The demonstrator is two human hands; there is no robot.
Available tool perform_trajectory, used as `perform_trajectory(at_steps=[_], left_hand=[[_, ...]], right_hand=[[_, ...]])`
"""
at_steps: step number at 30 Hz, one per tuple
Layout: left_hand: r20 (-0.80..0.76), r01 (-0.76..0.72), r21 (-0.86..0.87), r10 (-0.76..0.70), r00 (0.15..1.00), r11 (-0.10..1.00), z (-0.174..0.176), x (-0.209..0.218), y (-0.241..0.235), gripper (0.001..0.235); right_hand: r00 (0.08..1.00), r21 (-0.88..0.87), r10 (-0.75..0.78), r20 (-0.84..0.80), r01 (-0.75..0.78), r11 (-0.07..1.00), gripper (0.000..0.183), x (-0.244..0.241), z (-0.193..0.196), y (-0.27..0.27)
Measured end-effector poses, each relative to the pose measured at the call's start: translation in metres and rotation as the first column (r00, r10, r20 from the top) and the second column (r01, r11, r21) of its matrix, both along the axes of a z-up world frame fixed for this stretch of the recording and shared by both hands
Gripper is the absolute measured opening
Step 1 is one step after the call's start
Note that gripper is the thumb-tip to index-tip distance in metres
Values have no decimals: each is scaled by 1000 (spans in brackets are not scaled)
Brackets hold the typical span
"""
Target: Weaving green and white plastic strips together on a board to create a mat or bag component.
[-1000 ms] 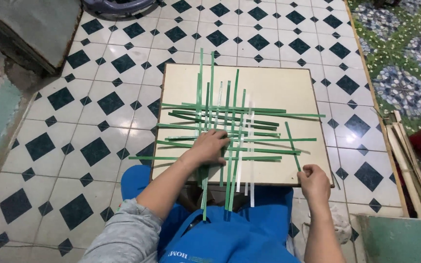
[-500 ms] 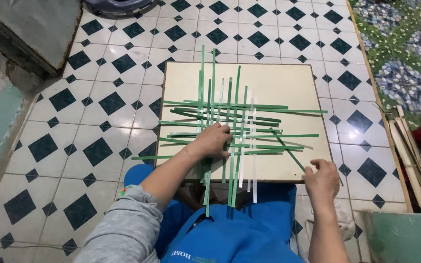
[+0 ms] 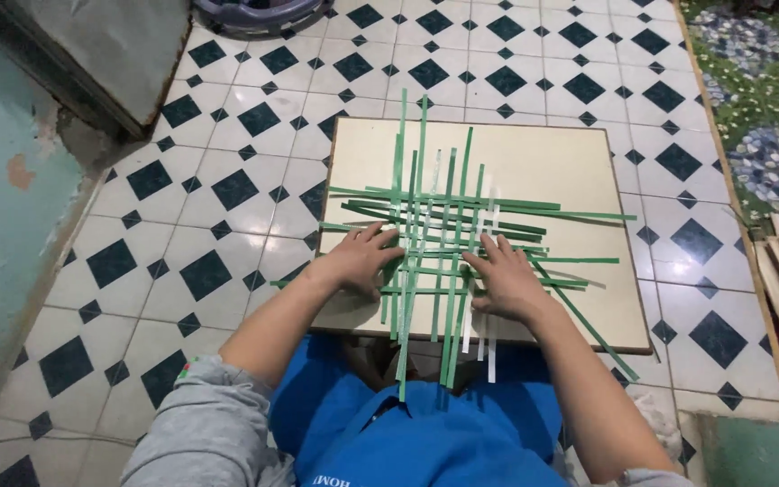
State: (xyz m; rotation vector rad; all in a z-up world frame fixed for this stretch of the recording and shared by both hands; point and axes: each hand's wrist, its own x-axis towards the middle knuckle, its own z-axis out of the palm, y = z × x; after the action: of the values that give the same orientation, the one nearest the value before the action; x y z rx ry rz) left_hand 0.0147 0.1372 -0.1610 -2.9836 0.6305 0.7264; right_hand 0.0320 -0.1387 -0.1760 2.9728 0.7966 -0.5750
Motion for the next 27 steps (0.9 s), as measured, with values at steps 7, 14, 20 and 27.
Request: perform_trajectory(at_steps=[7,14,20,27], left_hand=[[77,16,-76,-10,997,997,-20,18,-1,93],[76,11,-76,-5,997,997,-17,18,-5,84],[91,-11,-134,23,996,991,-32,28,-5,75],[89,-24,-161,38,995,987,-28,27,-6,73]], right_hand=[[983,32,-115,-146,121,992,80,7,15,-4],[989,-34,-66,-132,62,998,69,10,16,-4],[992,-15,-62,-111,61,998,64,10,15,0],[988,-3,-93,-121,93,996,63,8,12,0]])
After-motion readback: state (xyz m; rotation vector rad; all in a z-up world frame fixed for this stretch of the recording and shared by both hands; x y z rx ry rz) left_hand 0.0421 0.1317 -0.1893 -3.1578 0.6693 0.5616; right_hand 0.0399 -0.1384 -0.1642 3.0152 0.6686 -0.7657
